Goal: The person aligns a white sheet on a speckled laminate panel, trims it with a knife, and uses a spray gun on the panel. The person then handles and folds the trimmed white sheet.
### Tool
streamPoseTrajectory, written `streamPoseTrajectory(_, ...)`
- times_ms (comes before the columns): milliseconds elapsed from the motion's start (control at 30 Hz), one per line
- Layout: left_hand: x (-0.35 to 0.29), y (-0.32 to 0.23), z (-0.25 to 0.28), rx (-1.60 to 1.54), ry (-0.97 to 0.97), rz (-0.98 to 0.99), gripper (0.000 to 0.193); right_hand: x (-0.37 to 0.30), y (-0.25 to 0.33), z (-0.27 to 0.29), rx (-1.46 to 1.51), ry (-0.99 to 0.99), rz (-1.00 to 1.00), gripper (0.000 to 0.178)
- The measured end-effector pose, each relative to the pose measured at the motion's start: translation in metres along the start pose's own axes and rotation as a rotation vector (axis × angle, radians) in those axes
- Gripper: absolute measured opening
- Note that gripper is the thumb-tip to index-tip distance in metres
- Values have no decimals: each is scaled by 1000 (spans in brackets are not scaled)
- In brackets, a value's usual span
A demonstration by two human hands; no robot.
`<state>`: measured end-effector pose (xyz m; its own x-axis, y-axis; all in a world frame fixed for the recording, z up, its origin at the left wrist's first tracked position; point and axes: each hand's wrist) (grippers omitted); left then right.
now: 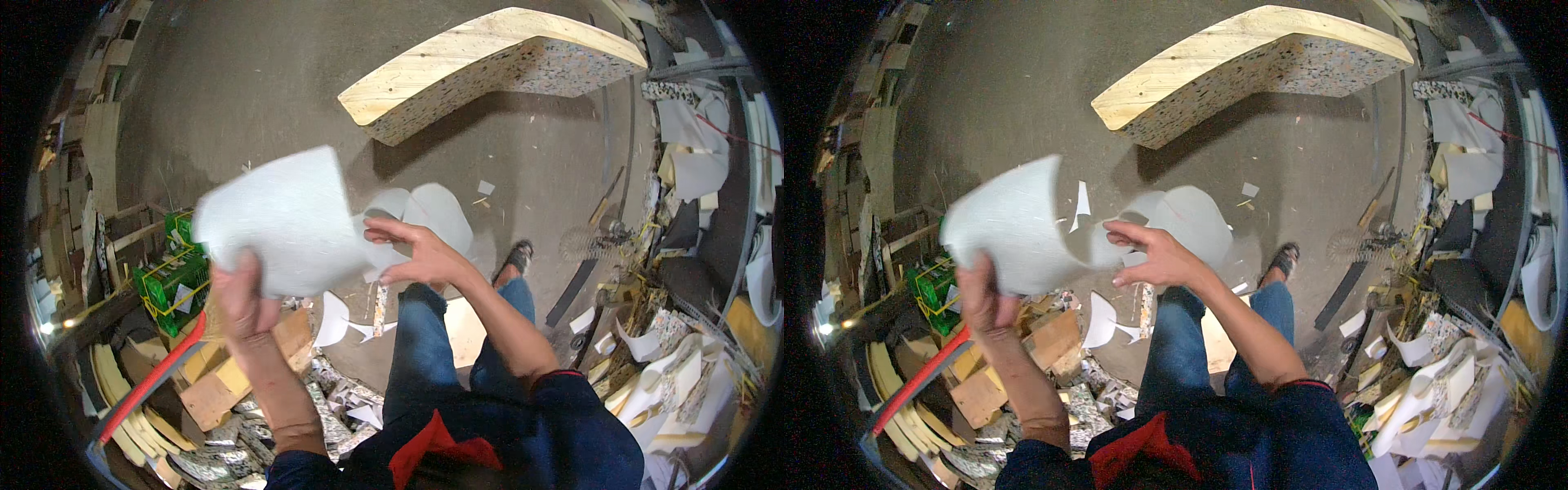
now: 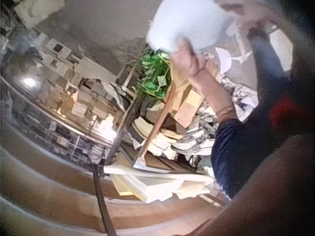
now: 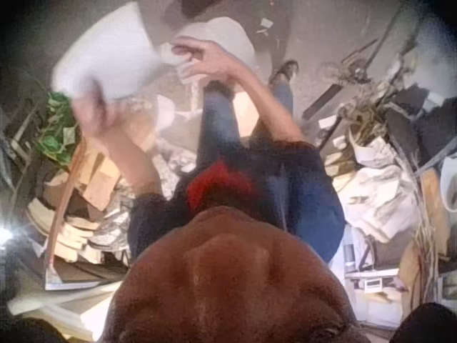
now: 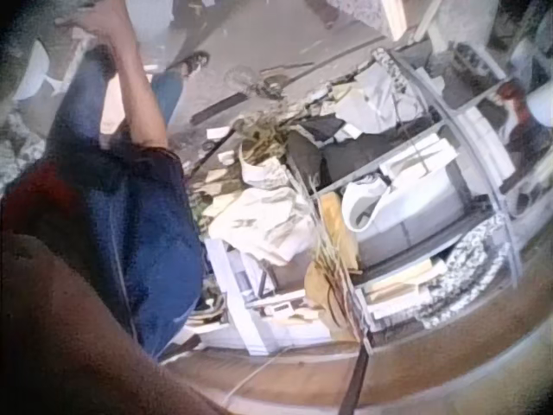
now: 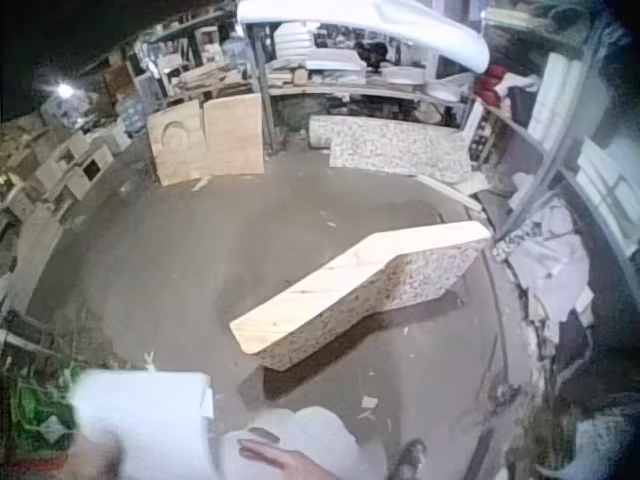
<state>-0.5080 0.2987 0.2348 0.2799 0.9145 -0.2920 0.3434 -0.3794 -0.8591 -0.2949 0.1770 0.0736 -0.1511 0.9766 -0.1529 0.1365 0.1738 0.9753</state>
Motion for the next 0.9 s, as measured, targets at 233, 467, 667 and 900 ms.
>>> streamPoseTrajectory(233, 166, -104, 22, 184, -33, -262, 32, 102, -52, -29, -207, 296, -280, 55)
streamPoseTrajectory(467, 412, -114, 48, 319, -115, -7, 35, 189, -48, 23, -244, 390, -259, 50)
streamPoseTrajectory(667, 554, -65, 63, 409, 123, 216, 51, 239, -65, 28, 24, 442, -494, 56)
streamPoseTrajectory(900, 653, -30, 44, 77, 540, 277, 45, 334, -12, 0, 328, 96, -598, 67)
Point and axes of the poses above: each hand's wrist, its own x-axis towards the middle knuckle, its own z-axis out of the back of the hand, y = z × x, and after that the axes turned 10 degrees about -x, right-handed
